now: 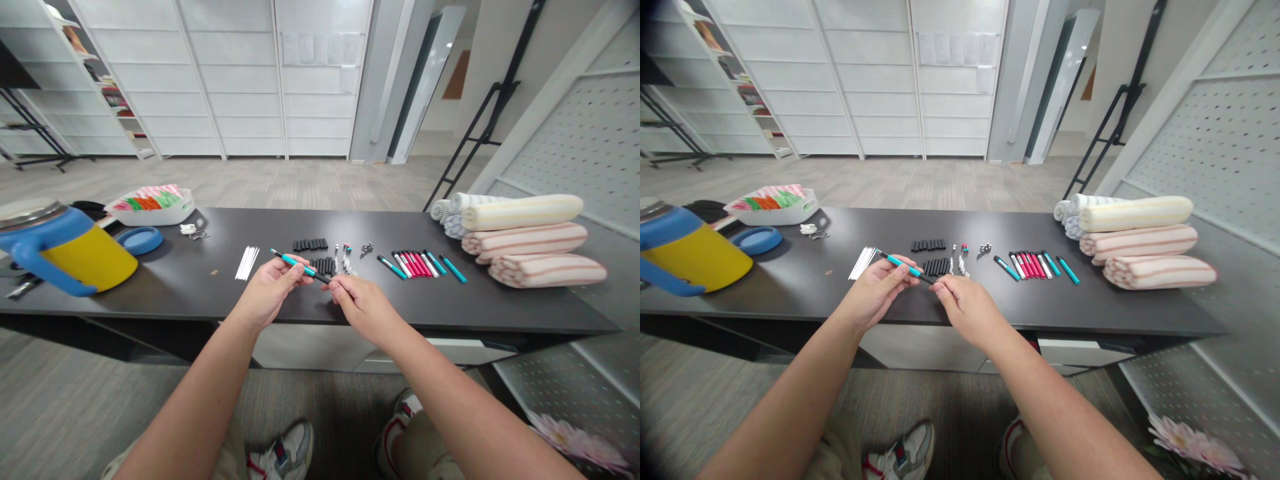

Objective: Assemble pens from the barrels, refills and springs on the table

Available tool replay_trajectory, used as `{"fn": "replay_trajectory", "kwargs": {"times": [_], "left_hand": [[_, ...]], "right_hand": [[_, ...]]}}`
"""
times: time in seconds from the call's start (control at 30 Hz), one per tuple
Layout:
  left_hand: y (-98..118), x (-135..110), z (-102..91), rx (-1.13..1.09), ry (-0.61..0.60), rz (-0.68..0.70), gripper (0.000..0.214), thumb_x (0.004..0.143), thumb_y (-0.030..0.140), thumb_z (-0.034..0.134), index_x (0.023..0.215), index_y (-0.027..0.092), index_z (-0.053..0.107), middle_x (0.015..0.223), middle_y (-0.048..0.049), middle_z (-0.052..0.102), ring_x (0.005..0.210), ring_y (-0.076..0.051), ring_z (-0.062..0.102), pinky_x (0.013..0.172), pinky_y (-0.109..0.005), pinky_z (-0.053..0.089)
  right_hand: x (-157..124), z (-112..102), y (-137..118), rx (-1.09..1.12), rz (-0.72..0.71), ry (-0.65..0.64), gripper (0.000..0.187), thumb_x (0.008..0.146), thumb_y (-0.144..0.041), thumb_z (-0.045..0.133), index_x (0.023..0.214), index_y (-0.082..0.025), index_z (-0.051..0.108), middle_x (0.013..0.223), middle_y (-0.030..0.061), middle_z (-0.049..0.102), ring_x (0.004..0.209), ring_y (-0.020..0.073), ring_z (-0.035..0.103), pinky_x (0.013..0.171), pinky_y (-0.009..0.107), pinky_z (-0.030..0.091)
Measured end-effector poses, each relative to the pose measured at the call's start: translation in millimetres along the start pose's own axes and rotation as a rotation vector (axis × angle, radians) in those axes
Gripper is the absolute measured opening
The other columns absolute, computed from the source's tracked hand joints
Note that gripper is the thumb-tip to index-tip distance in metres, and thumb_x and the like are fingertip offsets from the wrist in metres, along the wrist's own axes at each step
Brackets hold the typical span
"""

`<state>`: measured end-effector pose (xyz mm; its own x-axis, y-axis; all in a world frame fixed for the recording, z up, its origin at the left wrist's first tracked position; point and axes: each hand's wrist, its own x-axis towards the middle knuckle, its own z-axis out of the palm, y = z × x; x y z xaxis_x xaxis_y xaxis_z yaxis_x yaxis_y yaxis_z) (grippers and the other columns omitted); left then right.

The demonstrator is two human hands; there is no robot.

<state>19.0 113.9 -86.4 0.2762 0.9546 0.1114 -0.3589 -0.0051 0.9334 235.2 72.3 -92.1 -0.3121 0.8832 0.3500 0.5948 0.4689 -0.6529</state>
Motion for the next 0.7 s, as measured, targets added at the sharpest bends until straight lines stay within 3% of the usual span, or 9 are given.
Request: {"fn": "replay_trajectory", "kwargs": {"times": [0.1,0.2,0.4,0.53,0.7], "left_hand": [[0.5,-0.4,0.3,0.033,-0.011,0.008,0.038,0.081,0.041,0.090,0.101,0.013,0.075,0.099,-0.0093,0.077,0.079,-0.016,0.071,0.082,-0.028,0.056],[0.3,-0.4,0.3,0.045,-0.012,0.012,0.038,0.081,0.042,0.090,0.101,0.014,0.075,0.099,-0.0098,0.077,0.079,-0.016,0.071,0.081,-0.029,0.056],[-1.7,0.5,0.7,0.046,0.016,0.013,0.036,0.081,0.041,0.089,0.102,0.014,0.075,0.101,-0.0082,0.077,0.080,-0.015,0.070,0.083,-0.028,0.055],[-1.4,1.0,0.8,0.050,0.038,0.012,0.035,0.083,0.040,0.088,0.103,0.014,0.075,0.102,-0.0078,0.076,0.081,-0.014,0.069,0.083,-0.027,0.055],[0.1,0.2,0.9,0.030,0.025,0.004,0.034,0.083,0.039,0.088,0.102,0.014,0.074,0.100,-0.0071,0.076,0.080,-0.013,0.069,0.083,-0.027,0.055]], "right_hand": [[-0.1,0.7,-0.4,0.025,0.099,0.067,0.015,0.105,-0.036,0.054,0.102,-0.023,0.062,0.083,0.0005,0.069,0.072,0.0174,0.062,0.066,0.028,0.040],[0.1,1.0,0.0,0.052,0.134,0.101,0.014,0.102,-0.036,0.059,0.096,-0.023,0.060,0.081,-0.0007,0.068,0.069,0.0161,0.060,0.064,0.027,0.039],[0.0,0.1,-1.3,0.000,0.083,0.085,0.024,0.106,-0.036,0.052,0.091,-0.023,0.064,0.078,-0.0006,0.068,0.070,0.0157,0.060,0.066,0.028,0.039],[-0.3,1.5,-2.1,-0.015,0.050,0.059,0.015,0.101,-0.035,0.062,0.094,-0.023,0.067,0.079,-0.0010,0.069,0.070,0.0158,0.060,0.066,0.028,0.040],[-0.1,1.2,-0.2,-0.021,-0.048,0.050,0.021,0.106,-0.031,0.054,0.098,-0.023,0.071,0.092,0.0037,0.075,0.084,0.0191,0.067,0.076,0.030,0.046]]}}
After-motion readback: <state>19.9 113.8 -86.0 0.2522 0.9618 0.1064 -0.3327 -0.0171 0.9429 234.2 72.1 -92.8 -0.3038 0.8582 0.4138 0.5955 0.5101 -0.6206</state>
